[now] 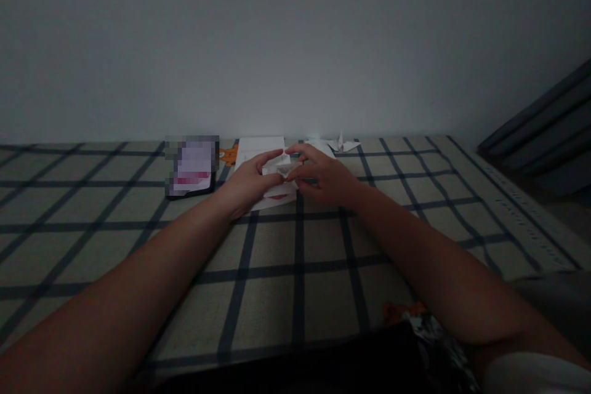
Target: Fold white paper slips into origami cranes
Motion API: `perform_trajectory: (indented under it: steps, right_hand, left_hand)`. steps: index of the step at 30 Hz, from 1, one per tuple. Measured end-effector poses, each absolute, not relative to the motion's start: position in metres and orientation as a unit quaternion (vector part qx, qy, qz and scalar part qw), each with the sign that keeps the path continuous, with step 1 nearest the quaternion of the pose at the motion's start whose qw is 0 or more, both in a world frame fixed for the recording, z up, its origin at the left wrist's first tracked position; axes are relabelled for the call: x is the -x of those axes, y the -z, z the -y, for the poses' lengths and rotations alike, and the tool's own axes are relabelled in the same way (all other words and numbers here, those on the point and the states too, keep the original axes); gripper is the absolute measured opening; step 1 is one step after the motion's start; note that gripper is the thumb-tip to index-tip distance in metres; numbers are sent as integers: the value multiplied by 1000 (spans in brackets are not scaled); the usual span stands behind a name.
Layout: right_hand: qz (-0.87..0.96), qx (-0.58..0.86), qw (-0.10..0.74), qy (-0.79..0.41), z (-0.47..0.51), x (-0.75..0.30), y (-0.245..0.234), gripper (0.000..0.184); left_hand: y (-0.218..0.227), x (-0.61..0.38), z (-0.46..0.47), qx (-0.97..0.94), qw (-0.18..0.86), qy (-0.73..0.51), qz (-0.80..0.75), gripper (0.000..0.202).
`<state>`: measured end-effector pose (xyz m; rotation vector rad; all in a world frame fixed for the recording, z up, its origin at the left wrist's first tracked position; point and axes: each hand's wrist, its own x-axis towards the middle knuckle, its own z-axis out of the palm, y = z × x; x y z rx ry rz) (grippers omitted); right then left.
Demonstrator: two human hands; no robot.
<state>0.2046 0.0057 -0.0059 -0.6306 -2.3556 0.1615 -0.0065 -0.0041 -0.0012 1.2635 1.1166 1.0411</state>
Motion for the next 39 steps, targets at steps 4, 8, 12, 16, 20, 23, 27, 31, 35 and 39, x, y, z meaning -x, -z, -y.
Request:
perform_trajectory:
  steps: [4, 8, 12, 16, 20, 23, 27, 31, 35, 39]
  right_hand:
    - [911, 240, 327, -67, -6, -206, 7, 21]
    - [915, 245, 315, -64, -9, -205, 7, 15]
    - [910, 239, 335, -47, -13, -204, 6, 18]
    - [907, 247, 340, -26, -15, -204, 4, 18]
    - [906, 263, 332, -27, -14, -204, 4, 12]
    - [905, 263, 334, -29, -14, -204, 5, 12]
    - [914, 256, 316, 1, -11, -206, 4, 14]
    - [931, 269, 237, 71, -4, -206, -1, 29]
    - [927, 305, 187, 109, -2, -203, -6, 27]
    - [922, 321, 193, 99, -2, -202, -10, 20]
  left_hand:
    - [4, 8, 0, -544, 545, -426, -475, 80]
    - [4, 6, -1, -507, 555, -460, -472, 85]
    - [-2, 2, 3, -476, 603, -472, -431, 94]
    - [-5, 1, 8, -474, 627, -469, -403, 96]
    - [-4, 3, 9, -506, 593, -444, -441, 93]
    - [-4, 5, 8, -529, 575, -427, -455, 94]
    - [-5, 5, 8, -521, 564, -447, -460, 95]
    - [-3, 4, 7, -510, 546, -461, -479, 95]
    - [0, 3, 7, -502, 571, -451, -468, 94]
    - [0, 2, 6, -472, 600, -458, -456, 93]
